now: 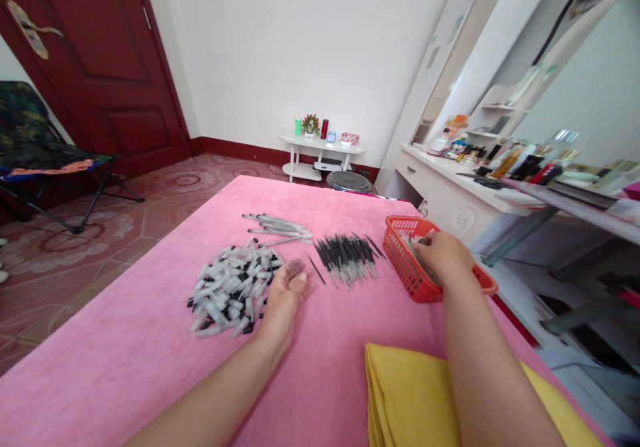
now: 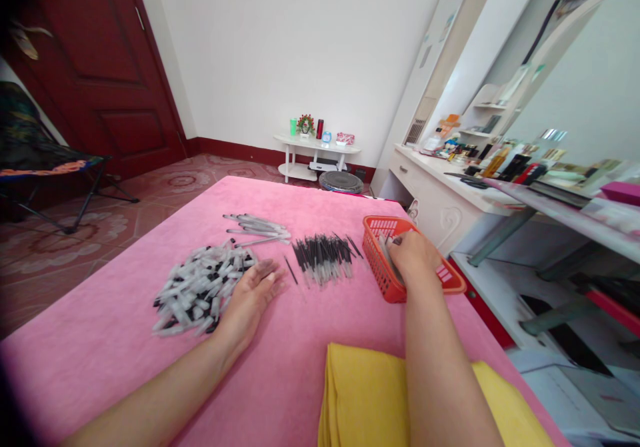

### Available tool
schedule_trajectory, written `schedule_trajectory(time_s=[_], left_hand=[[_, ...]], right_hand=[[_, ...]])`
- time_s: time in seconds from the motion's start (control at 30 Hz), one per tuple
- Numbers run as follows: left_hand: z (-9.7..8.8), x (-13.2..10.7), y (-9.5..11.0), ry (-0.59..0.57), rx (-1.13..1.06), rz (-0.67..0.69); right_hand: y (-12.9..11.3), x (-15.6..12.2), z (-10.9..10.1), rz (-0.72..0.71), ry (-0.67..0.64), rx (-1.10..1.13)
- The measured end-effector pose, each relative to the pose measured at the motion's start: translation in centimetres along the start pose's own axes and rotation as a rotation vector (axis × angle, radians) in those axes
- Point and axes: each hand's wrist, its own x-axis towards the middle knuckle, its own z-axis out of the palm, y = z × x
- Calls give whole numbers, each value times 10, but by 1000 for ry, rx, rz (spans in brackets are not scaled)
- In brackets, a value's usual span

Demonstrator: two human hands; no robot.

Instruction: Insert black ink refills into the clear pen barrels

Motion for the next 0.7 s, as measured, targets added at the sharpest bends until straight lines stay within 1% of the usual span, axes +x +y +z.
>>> schedule_trajectory(time_s=[0.13, 0.23, 0.37, 0.57, 0.7], left_hand=[[0, 1, 0, 3, 3, 0], [-1, 1, 0, -5, 4, 3], [-1, 1, 0, -10, 6, 3], [-2, 1, -1, -23, 8, 6], [-2, 1, -1, -15, 9, 3]], right_hand=[[-2, -1, 3, -126, -28, 6], [-4, -2, 4, -157, -72, -20], [-7, -2, 4, -133, -77, -38], [-9, -5, 0, 7, -60, -68], [-5, -3, 2, 15, -44, -73]])
